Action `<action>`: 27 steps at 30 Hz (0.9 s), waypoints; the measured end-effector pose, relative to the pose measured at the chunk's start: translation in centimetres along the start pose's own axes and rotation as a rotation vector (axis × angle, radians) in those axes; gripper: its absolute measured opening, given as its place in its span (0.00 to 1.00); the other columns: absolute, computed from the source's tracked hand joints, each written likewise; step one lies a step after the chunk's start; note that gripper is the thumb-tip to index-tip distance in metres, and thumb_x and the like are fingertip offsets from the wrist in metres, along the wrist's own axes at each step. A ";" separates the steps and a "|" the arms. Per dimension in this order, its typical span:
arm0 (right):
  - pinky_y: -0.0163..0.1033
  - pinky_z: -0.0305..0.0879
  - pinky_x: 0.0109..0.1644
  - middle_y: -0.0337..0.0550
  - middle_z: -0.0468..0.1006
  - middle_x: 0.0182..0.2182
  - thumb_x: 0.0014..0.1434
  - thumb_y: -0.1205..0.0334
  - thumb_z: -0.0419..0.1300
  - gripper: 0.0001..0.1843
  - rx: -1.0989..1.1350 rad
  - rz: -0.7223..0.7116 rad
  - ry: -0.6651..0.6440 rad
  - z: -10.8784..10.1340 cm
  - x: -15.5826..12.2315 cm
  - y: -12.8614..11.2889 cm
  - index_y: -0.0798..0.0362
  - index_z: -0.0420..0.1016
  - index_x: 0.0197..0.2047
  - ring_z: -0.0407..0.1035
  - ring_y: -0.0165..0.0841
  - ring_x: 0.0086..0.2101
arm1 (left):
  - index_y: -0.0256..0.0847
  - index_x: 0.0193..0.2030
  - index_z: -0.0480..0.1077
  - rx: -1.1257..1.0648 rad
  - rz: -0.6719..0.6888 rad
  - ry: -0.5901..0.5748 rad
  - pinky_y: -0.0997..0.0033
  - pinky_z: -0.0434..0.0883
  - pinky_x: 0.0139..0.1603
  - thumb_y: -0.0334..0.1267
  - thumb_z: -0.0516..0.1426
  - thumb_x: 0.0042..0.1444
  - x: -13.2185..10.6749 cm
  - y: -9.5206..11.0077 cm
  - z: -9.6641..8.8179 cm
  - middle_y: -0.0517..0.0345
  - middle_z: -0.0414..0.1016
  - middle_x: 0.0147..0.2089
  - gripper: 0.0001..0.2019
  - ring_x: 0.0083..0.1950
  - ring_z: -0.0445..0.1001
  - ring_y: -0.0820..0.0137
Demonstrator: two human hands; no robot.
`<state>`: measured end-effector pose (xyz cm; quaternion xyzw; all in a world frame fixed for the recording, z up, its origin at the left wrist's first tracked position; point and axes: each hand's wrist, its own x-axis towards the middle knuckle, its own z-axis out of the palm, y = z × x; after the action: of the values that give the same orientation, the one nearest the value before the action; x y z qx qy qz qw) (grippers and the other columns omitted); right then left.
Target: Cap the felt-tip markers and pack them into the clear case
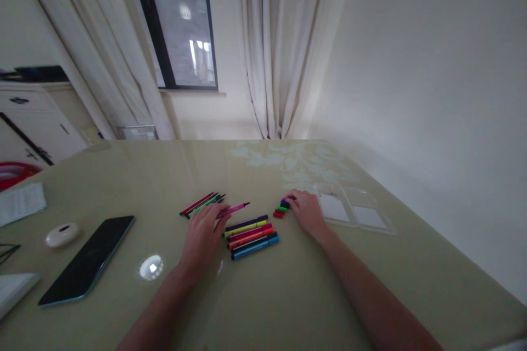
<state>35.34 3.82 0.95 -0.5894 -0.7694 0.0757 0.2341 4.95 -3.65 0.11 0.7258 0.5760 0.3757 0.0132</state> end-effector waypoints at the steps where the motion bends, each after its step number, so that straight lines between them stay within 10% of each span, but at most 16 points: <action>1: 0.43 0.64 0.49 0.44 0.85 0.39 0.67 0.64 0.59 0.08 0.042 0.001 0.005 0.0 0.0 0.1 0.50 0.81 0.40 0.75 0.40 0.43 | 0.45 0.51 0.76 0.005 0.014 0.014 0.55 0.71 0.53 0.46 0.53 0.70 0.0 0.0 0.0 0.52 0.82 0.49 0.13 0.52 0.78 0.56; 14: 0.40 0.71 0.47 0.45 0.78 0.41 0.69 0.60 0.60 0.09 0.648 -0.275 0.091 -1.4 -2.7 -5.6 0.49 0.81 0.46 0.74 0.35 0.42 | 0.45 0.49 0.76 -0.015 0.146 0.034 0.60 0.69 0.49 0.44 0.51 0.73 -0.1 1.1 0.1 0.55 0.82 0.45 0.13 0.47 0.78 0.61; 27: 0.40 0.75 0.47 0.45 0.82 0.39 0.65 0.54 0.67 0.09 0.900 -0.188 0.049 -0.8 -3.5 -6.9 0.49 0.84 0.44 0.78 0.36 0.41 | 0.46 0.50 0.77 -0.069 0.276 0.054 0.63 0.70 0.48 0.40 0.54 0.72 -0.3 2.1 -0.2 0.57 0.83 0.44 0.10 0.45 0.78 0.64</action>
<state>30.33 -1.64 3.40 -0.3583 -0.7043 0.3668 0.4910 6.56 -4.68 1.00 0.7869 0.4575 0.4131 -0.0293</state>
